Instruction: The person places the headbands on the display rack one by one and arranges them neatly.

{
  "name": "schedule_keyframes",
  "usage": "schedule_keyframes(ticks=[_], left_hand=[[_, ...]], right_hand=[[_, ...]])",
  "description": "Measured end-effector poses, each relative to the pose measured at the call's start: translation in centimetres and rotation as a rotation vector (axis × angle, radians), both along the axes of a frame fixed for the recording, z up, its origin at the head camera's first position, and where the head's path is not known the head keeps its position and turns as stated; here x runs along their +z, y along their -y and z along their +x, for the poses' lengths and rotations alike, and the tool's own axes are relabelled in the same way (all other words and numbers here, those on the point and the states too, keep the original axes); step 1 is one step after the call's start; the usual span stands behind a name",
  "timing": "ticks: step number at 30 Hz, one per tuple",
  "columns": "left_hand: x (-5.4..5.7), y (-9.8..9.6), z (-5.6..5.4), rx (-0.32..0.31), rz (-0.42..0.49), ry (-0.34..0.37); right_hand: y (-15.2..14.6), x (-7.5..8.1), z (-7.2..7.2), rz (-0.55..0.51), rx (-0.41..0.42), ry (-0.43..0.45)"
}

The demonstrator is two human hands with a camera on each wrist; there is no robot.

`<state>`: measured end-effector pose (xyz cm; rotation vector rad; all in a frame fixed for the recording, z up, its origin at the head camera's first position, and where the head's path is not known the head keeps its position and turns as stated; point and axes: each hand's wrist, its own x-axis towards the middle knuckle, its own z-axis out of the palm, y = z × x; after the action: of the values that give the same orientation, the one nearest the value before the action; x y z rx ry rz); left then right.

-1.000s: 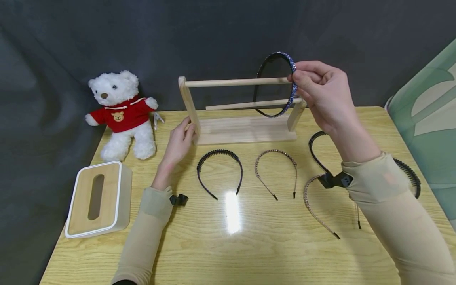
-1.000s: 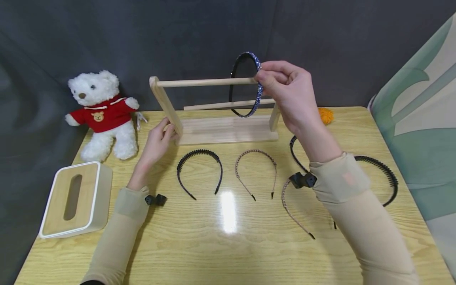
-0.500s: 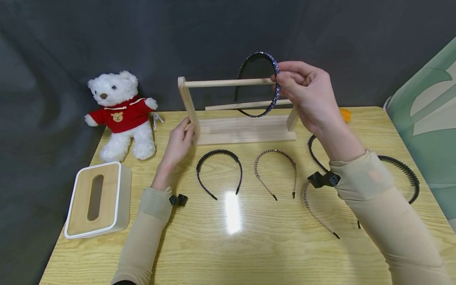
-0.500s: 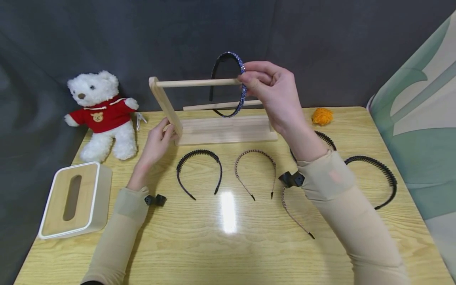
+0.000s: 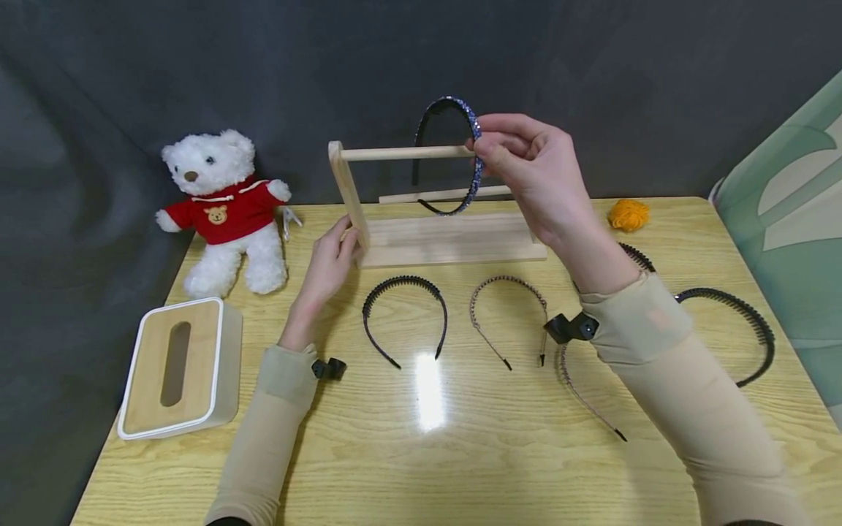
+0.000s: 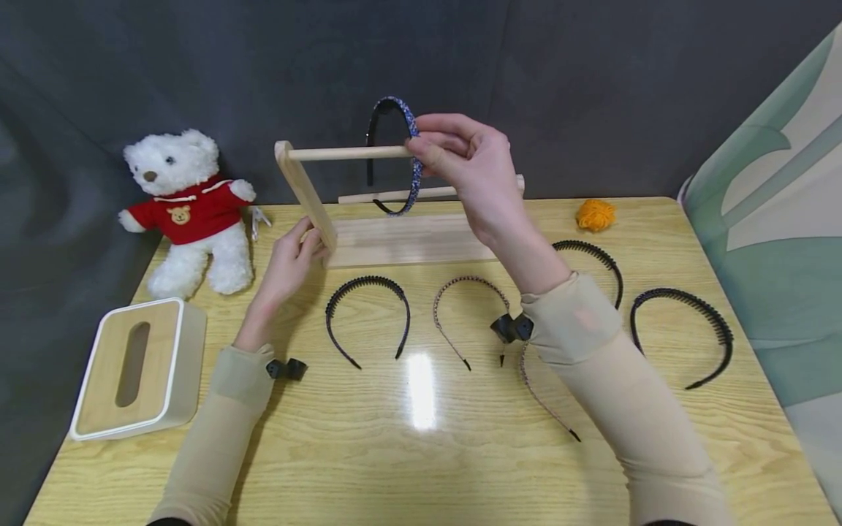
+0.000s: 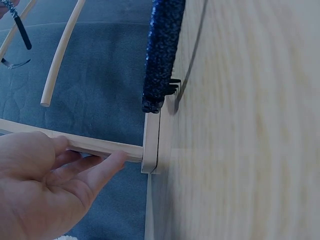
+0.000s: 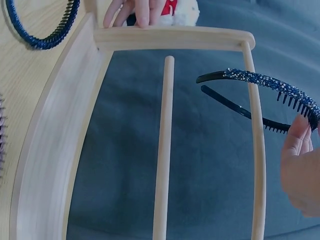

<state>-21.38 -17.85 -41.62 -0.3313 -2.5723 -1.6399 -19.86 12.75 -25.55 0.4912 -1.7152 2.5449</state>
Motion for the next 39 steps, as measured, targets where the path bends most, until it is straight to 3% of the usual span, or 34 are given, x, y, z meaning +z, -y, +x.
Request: schedule_keyframes(ticks=[11, 17, 39], left_hand=[[0.2, -0.1, 0.0, 0.004, -0.020, -0.009], [0.1, 0.0, 0.1, 0.003, -0.019, -0.006], [0.2, -0.1, 0.2, 0.009, -0.016, -0.001]], right_hand=[[2.4, -0.1, -0.6, 0.018, 0.022, -0.012], [3.6, 0.1, -0.9, 0.013, 0.029, 0.027], [7.5, 0.0, -2.0, 0.105, 0.046, 0.028]])
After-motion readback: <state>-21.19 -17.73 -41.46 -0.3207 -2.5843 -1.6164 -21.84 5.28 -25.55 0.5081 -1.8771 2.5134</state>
